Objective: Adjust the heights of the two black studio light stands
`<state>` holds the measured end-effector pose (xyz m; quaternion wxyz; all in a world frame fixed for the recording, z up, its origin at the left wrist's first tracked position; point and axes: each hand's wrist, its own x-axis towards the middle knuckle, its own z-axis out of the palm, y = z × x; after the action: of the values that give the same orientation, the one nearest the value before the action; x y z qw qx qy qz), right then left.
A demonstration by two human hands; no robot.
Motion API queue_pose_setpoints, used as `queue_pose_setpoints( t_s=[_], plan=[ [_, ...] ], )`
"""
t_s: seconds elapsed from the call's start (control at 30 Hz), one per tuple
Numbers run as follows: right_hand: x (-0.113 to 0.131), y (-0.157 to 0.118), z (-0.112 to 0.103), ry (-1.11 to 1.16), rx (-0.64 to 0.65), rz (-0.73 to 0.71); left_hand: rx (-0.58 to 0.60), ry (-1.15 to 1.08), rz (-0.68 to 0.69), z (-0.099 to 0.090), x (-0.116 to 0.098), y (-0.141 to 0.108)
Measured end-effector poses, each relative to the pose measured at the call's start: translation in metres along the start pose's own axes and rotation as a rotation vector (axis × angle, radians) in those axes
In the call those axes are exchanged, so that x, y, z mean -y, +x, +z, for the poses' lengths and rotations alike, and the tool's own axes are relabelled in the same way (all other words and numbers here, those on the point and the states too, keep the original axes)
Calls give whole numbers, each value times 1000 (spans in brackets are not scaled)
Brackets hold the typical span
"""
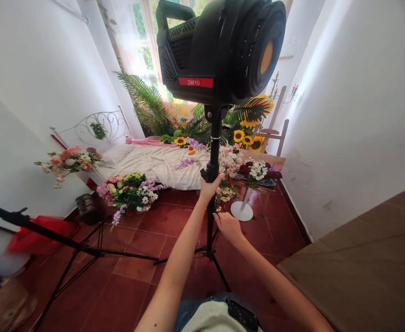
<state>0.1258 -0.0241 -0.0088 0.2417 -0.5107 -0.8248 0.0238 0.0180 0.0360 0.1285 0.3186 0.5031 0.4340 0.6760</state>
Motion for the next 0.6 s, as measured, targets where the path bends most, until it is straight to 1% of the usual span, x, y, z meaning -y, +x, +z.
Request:
queue_pose_setpoints(
  t_s=[0.07,0.13,0.23,0.37,0.47,0.6],
  plan=[
    [-1,-1,8,1,-17,13,6,-3,9,0,1,0],
    [0,-4,16,31,-36,67,8,-4,2,0,1,0],
    [7,-8,23,135,-54,208,-5,-11,-17,0,-2,1],
    [19,-10,25,283,-31,385,-11,-4,-38,-2,-8,0],
    [23,-9,25,317,-5,435,11,-4,-69,-6,-12,-2],
    [23,-6,25,329,65,438,65,-43,-44,-13,-17,-2]
  ],
)
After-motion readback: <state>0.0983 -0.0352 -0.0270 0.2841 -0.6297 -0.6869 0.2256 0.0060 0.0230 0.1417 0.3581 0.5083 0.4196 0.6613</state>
